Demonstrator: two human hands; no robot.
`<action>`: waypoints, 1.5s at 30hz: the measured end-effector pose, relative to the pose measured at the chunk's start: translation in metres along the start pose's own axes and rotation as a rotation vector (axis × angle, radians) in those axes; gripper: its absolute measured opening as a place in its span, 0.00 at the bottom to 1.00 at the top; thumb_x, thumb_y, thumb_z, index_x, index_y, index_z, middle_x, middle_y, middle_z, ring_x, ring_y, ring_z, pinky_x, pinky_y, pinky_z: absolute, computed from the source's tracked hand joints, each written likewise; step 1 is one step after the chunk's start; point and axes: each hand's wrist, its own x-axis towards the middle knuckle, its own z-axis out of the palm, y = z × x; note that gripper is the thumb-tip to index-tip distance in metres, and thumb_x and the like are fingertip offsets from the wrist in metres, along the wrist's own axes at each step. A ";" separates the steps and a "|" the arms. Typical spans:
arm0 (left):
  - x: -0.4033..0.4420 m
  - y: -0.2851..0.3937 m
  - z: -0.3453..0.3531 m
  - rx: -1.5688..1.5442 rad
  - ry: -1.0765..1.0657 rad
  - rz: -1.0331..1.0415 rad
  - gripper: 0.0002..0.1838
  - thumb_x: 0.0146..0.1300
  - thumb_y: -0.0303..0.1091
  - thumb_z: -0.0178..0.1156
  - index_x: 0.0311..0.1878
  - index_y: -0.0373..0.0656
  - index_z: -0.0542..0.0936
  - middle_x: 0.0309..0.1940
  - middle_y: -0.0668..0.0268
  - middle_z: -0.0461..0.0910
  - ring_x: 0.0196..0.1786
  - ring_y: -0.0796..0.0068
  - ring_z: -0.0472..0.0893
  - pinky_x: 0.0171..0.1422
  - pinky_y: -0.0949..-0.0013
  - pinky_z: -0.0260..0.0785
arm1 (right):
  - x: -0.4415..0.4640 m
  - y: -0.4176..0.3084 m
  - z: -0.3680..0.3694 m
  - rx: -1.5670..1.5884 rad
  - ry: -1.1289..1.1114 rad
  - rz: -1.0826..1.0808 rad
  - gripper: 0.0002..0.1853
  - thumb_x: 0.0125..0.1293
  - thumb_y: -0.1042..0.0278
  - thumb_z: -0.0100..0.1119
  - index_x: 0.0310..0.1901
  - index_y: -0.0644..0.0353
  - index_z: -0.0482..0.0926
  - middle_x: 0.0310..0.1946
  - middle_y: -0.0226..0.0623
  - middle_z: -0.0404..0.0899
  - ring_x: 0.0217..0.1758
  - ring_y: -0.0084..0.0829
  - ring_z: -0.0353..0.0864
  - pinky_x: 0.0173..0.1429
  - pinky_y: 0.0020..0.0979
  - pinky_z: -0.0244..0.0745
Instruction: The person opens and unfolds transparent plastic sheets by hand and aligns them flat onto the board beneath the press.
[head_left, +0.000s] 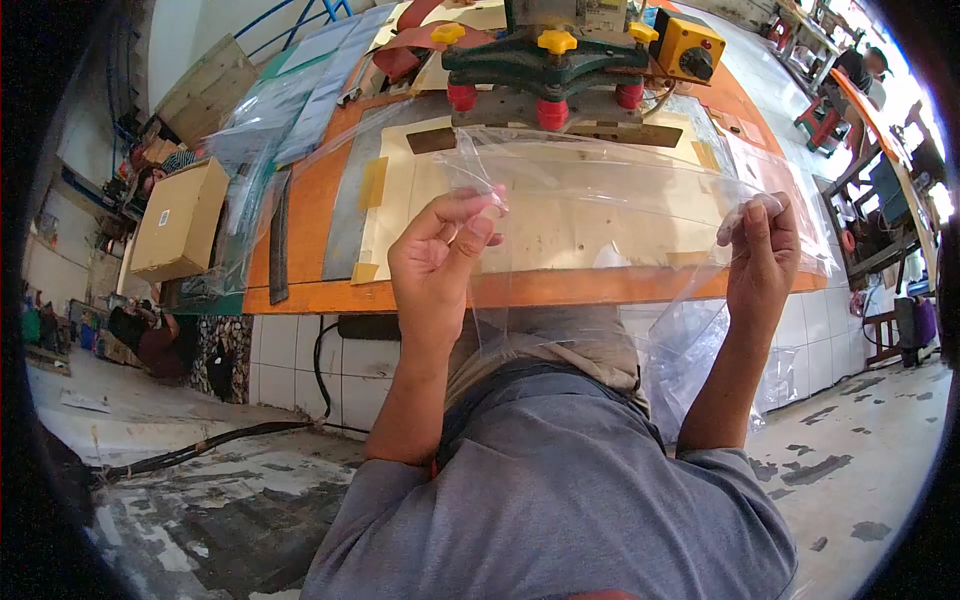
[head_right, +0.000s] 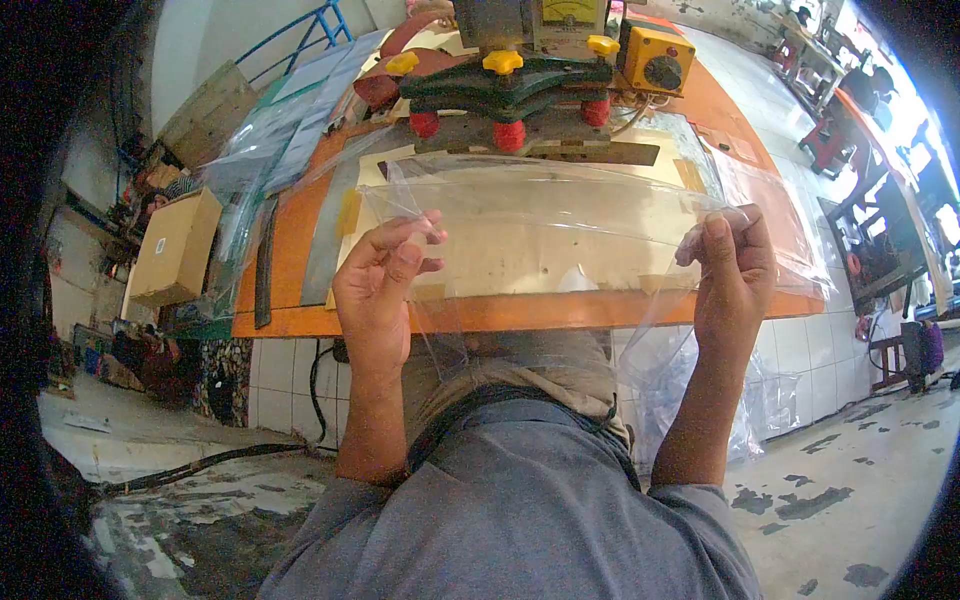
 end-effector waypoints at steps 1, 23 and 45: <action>0.000 -0.001 0.001 -0.016 0.003 0.010 0.13 0.75 0.34 0.65 0.57 0.37 0.83 0.57 0.52 0.86 0.55 0.65 0.86 0.54 0.64 0.82 | 0.000 0.001 -0.001 0.000 0.001 0.001 0.07 0.80 0.67 0.61 0.43 0.58 0.75 0.32 0.30 0.77 0.34 0.22 0.76 0.41 0.28 0.74; -0.009 -0.004 -0.006 0.412 0.178 0.310 0.13 0.72 0.29 0.69 0.57 0.37 0.88 0.42 0.71 0.74 0.41 0.81 0.68 0.58 0.75 0.65 | -0.004 -0.001 0.005 -0.011 -0.012 -0.048 0.08 0.80 0.66 0.61 0.43 0.58 0.74 0.31 0.32 0.78 0.34 0.24 0.78 0.42 0.28 0.74; -0.014 0.006 0.004 0.035 0.166 0.072 0.18 0.76 0.33 0.65 0.60 0.29 0.83 0.48 0.65 0.85 0.40 0.82 0.71 0.49 0.75 0.65 | -0.002 -0.008 0.012 -0.039 -0.029 -0.138 0.10 0.80 0.65 0.62 0.41 0.59 0.74 0.31 0.32 0.76 0.34 0.24 0.76 0.40 0.28 0.72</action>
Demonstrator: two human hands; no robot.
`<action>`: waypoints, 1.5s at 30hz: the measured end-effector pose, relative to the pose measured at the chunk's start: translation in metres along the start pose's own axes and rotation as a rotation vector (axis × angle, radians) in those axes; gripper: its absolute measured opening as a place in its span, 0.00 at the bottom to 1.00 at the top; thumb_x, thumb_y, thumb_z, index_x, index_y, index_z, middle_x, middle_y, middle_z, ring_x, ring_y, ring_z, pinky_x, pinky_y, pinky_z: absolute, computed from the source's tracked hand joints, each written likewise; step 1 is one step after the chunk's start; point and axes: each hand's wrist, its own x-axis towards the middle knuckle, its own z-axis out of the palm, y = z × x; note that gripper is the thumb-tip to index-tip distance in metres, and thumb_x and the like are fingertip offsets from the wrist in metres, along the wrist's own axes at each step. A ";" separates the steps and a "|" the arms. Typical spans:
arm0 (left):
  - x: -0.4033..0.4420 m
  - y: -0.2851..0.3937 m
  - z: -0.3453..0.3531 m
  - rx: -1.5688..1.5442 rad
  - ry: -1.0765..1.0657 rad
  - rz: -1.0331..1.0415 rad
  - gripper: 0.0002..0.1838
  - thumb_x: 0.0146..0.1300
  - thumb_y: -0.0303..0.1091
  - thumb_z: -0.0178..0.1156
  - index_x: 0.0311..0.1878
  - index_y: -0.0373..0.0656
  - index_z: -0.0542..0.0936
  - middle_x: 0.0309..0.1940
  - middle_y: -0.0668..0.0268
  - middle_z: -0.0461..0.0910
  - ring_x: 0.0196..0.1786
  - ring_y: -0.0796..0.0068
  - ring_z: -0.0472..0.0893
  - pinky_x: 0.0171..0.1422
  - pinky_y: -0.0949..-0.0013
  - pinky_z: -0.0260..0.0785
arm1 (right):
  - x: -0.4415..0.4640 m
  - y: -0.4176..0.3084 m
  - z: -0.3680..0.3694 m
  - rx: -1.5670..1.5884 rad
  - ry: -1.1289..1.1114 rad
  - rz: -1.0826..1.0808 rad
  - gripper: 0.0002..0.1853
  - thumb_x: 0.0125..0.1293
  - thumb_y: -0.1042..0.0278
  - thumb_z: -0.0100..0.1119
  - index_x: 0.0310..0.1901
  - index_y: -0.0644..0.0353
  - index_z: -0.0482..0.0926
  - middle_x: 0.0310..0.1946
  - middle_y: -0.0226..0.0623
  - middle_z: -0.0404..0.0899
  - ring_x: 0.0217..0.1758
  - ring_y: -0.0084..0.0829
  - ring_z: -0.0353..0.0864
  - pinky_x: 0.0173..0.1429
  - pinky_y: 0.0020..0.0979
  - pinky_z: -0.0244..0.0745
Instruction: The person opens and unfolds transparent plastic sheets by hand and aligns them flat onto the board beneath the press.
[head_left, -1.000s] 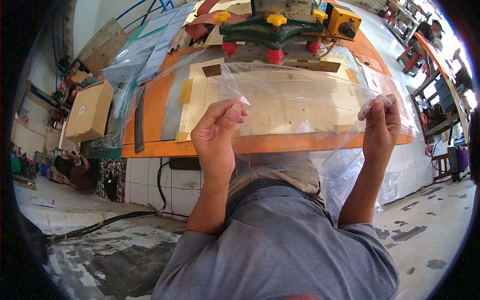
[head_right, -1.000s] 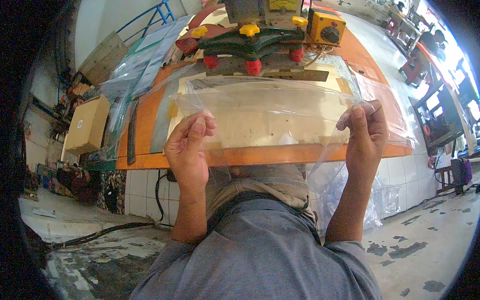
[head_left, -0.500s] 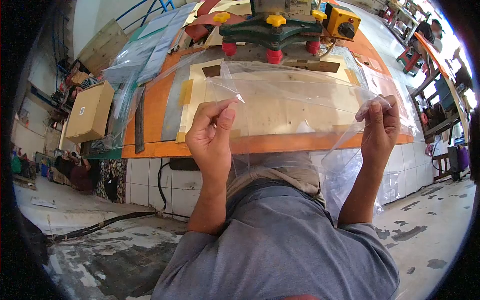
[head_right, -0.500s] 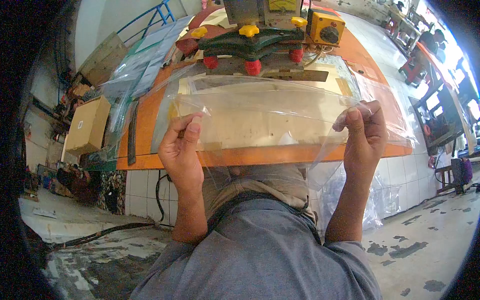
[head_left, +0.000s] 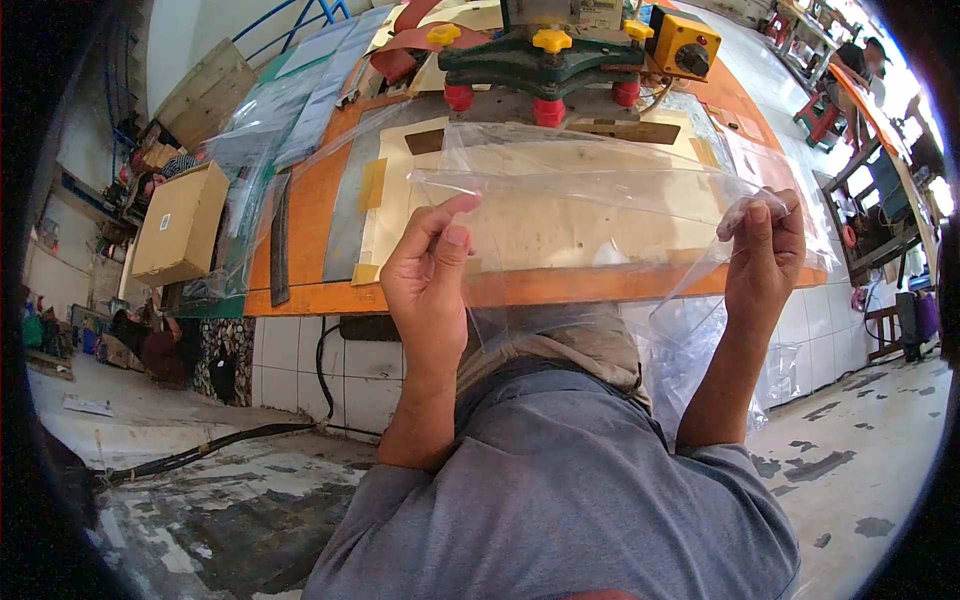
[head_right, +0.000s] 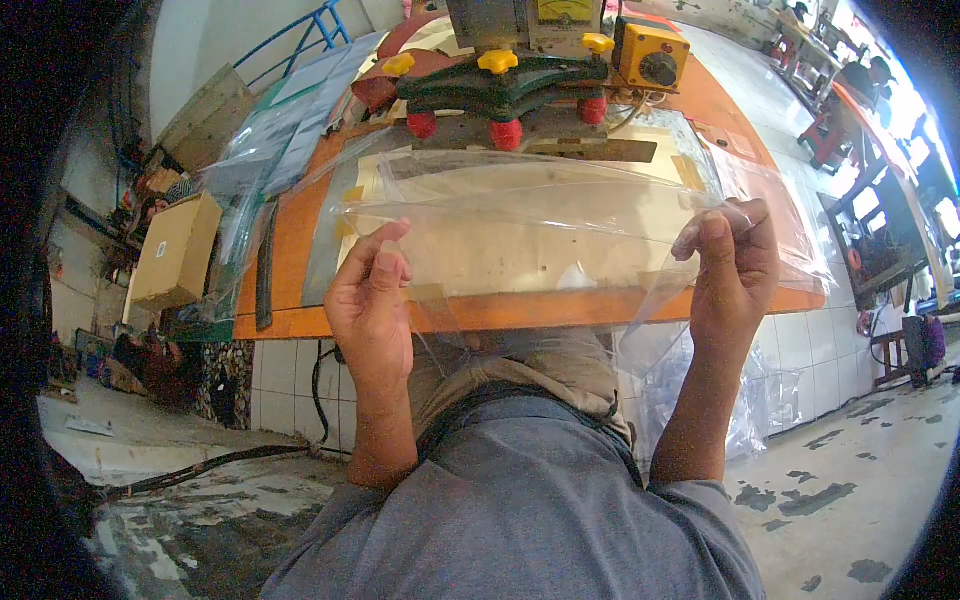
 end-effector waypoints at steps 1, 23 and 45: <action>0.000 0.000 0.000 -0.033 -0.026 -0.011 0.18 0.76 0.33 0.64 0.60 0.29 0.83 0.51 0.63 0.85 0.40 0.82 0.71 0.49 0.75 0.64 | 0.000 0.000 0.000 -0.001 0.000 0.001 0.10 0.80 0.65 0.62 0.41 0.59 0.74 0.31 0.32 0.76 0.34 0.24 0.76 0.40 0.28 0.72; 0.019 -0.007 0.000 -0.119 0.005 0.002 0.15 0.75 0.34 0.66 0.59 0.37 0.83 0.56 0.61 0.82 0.62 0.67 0.78 0.72 0.62 0.64 | -0.005 0.001 -0.002 0.068 -0.081 0.101 0.10 0.80 0.64 0.61 0.42 0.58 0.73 0.32 0.32 0.78 0.34 0.22 0.77 0.40 0.27 0.74; 0.021 -0.011 -0.011 -0.020 -0.056 0.010 0.12 0.76 0.35 0.65 0.53 0.36 0.81 0.40 0.64 0.84 0.37 0.74 0.81 0.47 0.68 0.74 | -0.009 0.007 -0.003 0.024 -0.114 0.102 0.09 0.78 0.66 0.64 0.44 0.59 0.74 0.33 0.32 0.79 0.35 0.23 0.78 0.42 0.27 0.76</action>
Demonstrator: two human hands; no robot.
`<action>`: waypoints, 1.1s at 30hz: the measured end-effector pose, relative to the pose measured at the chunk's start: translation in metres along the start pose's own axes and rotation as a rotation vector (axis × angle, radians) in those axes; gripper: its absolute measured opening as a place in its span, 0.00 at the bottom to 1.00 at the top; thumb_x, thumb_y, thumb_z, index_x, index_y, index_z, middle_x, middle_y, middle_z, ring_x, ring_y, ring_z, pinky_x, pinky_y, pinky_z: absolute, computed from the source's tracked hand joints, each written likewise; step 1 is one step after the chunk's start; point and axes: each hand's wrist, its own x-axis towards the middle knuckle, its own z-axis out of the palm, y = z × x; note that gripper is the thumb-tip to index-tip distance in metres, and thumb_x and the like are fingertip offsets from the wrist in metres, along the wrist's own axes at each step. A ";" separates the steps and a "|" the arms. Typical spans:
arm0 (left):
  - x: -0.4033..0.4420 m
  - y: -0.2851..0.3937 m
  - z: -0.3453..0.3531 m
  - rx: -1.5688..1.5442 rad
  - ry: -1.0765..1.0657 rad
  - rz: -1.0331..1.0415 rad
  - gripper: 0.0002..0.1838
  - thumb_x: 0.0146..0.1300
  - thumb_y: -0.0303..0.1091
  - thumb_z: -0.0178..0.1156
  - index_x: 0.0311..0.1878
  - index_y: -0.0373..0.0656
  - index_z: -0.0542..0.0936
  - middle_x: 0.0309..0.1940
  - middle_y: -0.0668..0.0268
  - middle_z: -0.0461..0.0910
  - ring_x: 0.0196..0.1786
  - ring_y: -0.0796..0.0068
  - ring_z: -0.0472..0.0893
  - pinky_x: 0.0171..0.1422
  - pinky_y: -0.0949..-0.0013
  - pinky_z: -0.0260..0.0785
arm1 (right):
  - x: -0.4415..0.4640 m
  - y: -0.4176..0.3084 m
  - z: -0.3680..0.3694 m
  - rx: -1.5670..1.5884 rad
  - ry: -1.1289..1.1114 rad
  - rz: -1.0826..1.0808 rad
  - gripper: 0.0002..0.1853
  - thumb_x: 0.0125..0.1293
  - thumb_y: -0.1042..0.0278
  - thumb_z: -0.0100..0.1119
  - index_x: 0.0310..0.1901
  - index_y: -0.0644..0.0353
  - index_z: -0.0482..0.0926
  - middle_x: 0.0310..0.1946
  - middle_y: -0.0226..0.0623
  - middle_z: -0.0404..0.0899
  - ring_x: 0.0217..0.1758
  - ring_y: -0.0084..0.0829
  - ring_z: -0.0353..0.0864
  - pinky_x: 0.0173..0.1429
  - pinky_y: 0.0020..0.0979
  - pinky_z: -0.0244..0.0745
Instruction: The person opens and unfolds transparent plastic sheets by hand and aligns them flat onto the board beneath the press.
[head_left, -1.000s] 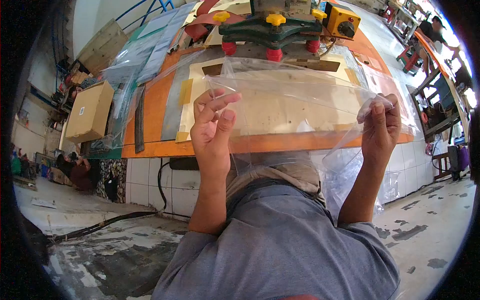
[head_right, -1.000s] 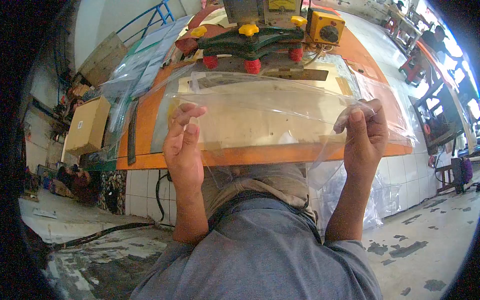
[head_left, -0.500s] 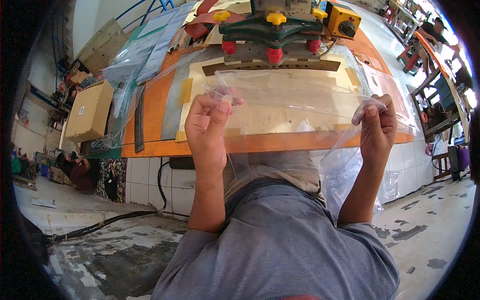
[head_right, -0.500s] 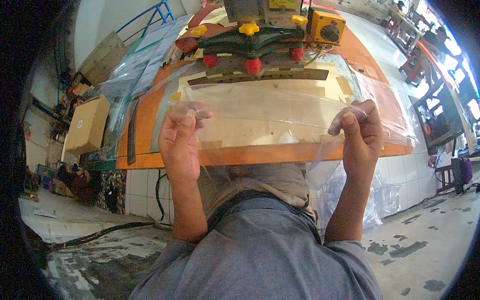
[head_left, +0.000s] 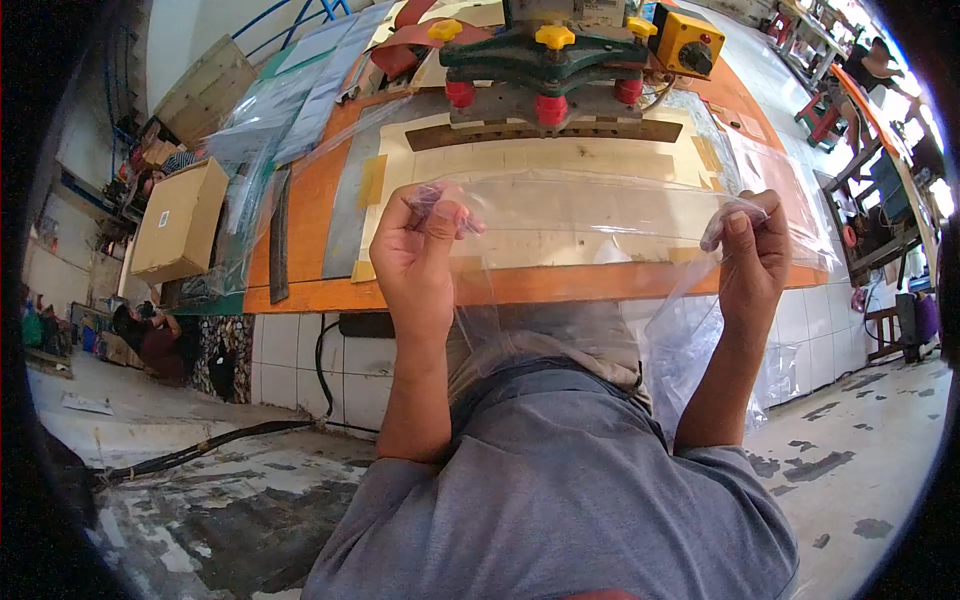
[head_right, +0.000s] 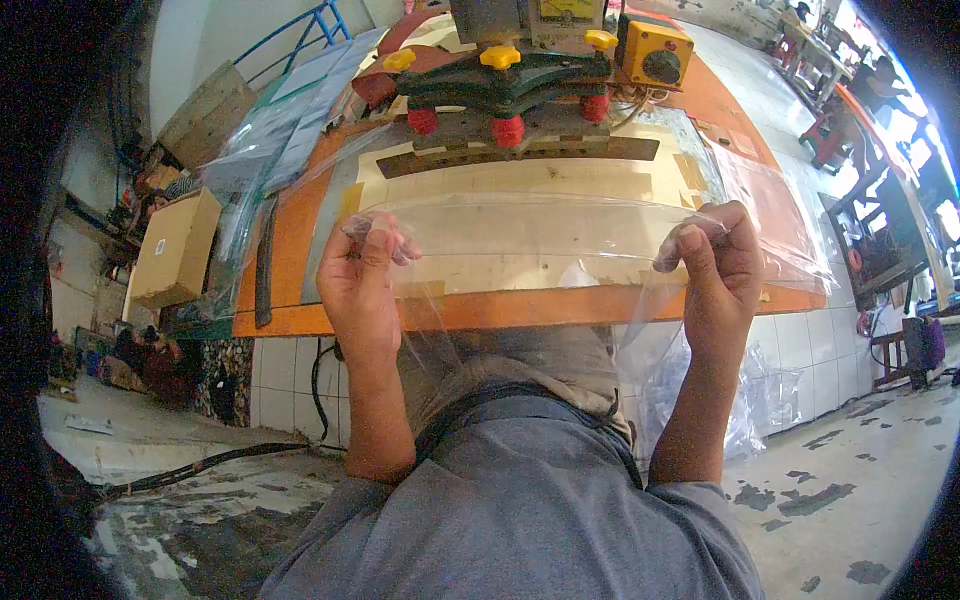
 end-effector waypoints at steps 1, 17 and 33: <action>-0.001 0.000 0.000 -0.050 -0.011 -0.002 0.13 0.77 0.36 0.64 0.55 0.36 0.80 0.39 0.64 0.84 0.37 0.73 0.82 0.46 0.69 0.74 | 0.000 0.000 0.001 0.000 0.000 0.001 0.09 0.78 0.66 0.64 0.44 0.59 0.74 0.33 0.32 0.79 0.35 0.23 0.78 0.42 0.27 0.76; -0.004 0.004 0.004 -0.198 -0.107 -0.001 0.28 0.70 0.32 0.70 0.66 0.45 0.66 0.53 0.50 0.83 0.44 0.63 0.85 0.46 0.66 0.78 | 0.001 -0.002 0.001 -0.010 0.051 -0.009 0.09 0.78 0.64 0.63 0.46 0.59 0.75 0.33 0.31 0.79 0.34 0.22 0.78 0.40 0.27 0.74; 0.002 0.011 -0.006 -0.010 -0.088 -0.060 0.11 0.73 0.35 0.69 0.47 0.37 0.82 0.35 0.64 0.84 0.29 0.74 0.84 0.36 0.69 0.77 | -0.004 0.004 0.003 -0.091 0.082 0.086 0.09 0.77 0.65 0.65 0.42 0.59 0.77 0.31 0.31 0.81 0.32 0.22 0.80 0.41 0.26 0.75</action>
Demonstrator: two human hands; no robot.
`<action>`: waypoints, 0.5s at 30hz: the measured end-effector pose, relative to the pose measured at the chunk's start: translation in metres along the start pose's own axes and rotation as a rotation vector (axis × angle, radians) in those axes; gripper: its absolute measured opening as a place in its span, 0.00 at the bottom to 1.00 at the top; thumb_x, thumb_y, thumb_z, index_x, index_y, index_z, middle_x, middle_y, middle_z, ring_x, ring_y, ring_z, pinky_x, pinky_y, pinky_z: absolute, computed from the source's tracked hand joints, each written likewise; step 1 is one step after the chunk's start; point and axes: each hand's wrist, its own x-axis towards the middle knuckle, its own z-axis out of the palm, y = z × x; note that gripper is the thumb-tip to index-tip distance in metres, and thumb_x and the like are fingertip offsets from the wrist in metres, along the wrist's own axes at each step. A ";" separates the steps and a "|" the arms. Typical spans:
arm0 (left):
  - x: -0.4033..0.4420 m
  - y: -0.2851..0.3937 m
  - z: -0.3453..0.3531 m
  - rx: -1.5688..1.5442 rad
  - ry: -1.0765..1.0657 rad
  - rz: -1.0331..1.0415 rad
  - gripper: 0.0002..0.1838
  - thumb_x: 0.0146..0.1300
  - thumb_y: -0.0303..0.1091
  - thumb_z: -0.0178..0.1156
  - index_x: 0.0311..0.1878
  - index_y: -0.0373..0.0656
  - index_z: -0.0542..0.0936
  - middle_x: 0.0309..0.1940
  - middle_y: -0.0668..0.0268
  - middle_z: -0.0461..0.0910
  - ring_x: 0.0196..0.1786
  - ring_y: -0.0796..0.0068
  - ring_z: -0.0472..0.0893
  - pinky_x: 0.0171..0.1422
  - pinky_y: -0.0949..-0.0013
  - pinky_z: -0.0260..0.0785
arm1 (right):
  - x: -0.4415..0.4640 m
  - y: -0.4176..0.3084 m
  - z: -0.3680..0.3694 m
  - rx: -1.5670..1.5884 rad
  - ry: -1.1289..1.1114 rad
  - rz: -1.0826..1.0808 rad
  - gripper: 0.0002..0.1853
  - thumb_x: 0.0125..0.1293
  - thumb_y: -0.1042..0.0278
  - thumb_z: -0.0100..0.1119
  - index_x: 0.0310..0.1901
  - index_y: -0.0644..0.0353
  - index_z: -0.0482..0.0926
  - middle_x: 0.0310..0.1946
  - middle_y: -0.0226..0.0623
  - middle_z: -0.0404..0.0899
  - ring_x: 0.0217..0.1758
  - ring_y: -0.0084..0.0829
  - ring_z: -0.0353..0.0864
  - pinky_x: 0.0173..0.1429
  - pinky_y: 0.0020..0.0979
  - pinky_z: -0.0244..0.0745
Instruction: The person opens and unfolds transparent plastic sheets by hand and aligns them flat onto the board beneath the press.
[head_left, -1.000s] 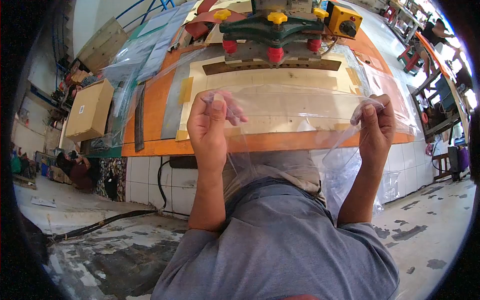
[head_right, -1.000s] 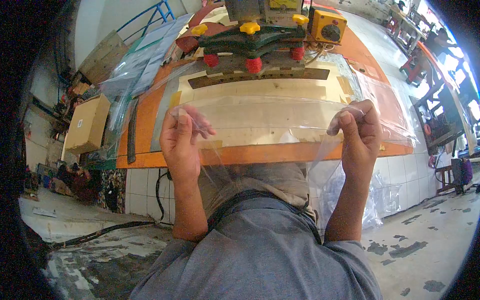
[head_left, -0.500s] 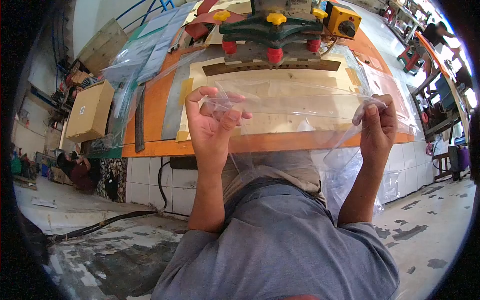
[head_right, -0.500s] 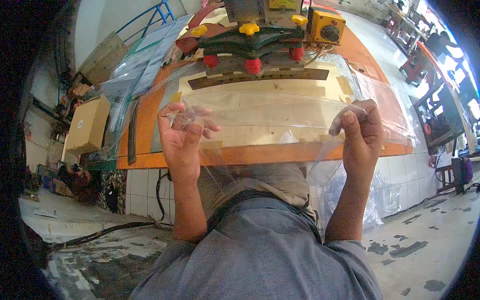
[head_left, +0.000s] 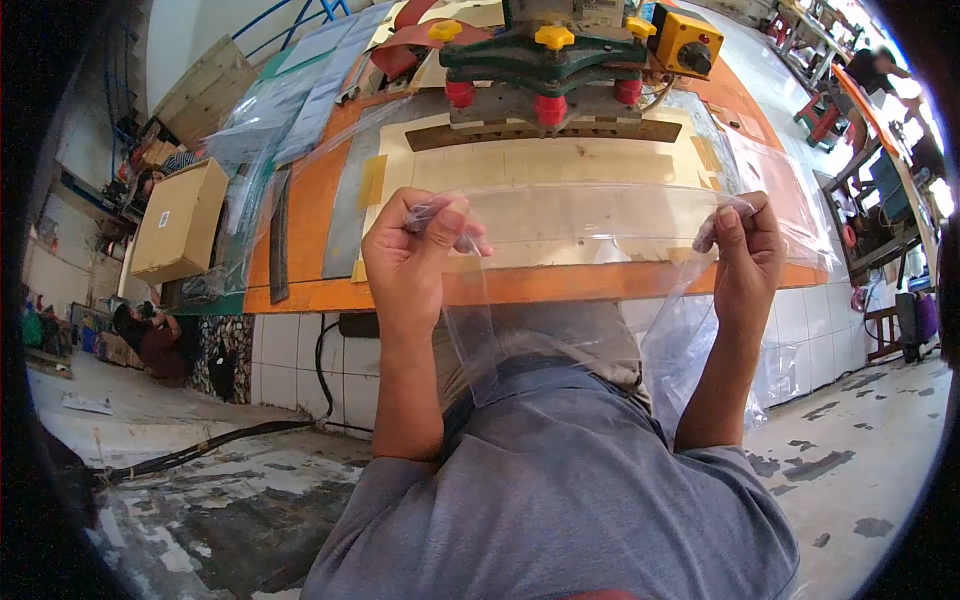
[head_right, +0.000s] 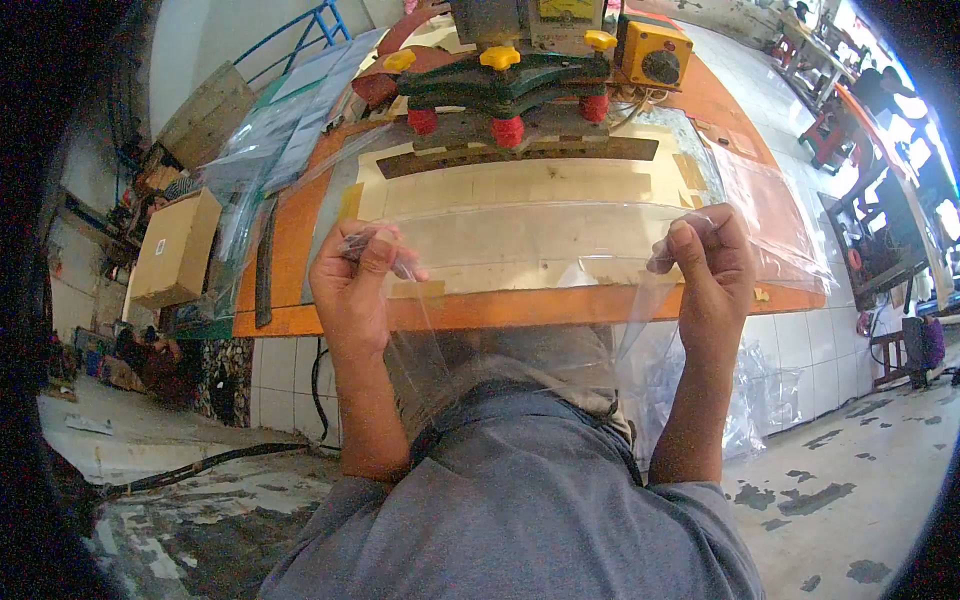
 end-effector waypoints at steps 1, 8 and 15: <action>0.000 0.001 0.001 -0.014 0.017 0.000 0.11 0.74 0.36 0.68 0.45 0.38 0.81 0.35 0.65 0.83 0.29 0.74 0.83 0.34 0.69 0.77 | 0.000 0.000 0.001 0.000 0.001 0.000 0.09 0.77 0.65 0.65 0.42 0.59 0.77 0.31 0.31 0.81 0.32 0.22 0.80 0.41 0.26 0.75; 0.005 0.003 -0.004 -0.019 0.025 -0.076 0.17 0.80 0.43 0.60 0.38 0.39 0.79 0.29 0.69 0.79 0.23 0.81 0.78 0.27 0.71 0.76 | 0.002 -0.005 0.009 -0.018 0.035 0.034 0.08 0.77 0.65 0.65 0.41 0.58 0.77 0.29 0.29 0.80 0.29 0.21 0.78 0.37 0.24 0.73; 0.011 0.003 -0.007 0.092 0.030 -0.163 0.18 0.80 0.49 0.59 0.42 0.42 0.79 0.28 0.70 0.76 0.25 0.81 0.77 0.22 0.74 0.70 | 0.001 -0.006 0.010 -0.069 0.068 0.086 0.08 0.78 0.64 0.63 0.41 0.56 0.77 0.28 0.25 0.78 0.24 0.14 0.71 0.25 0.20 0.64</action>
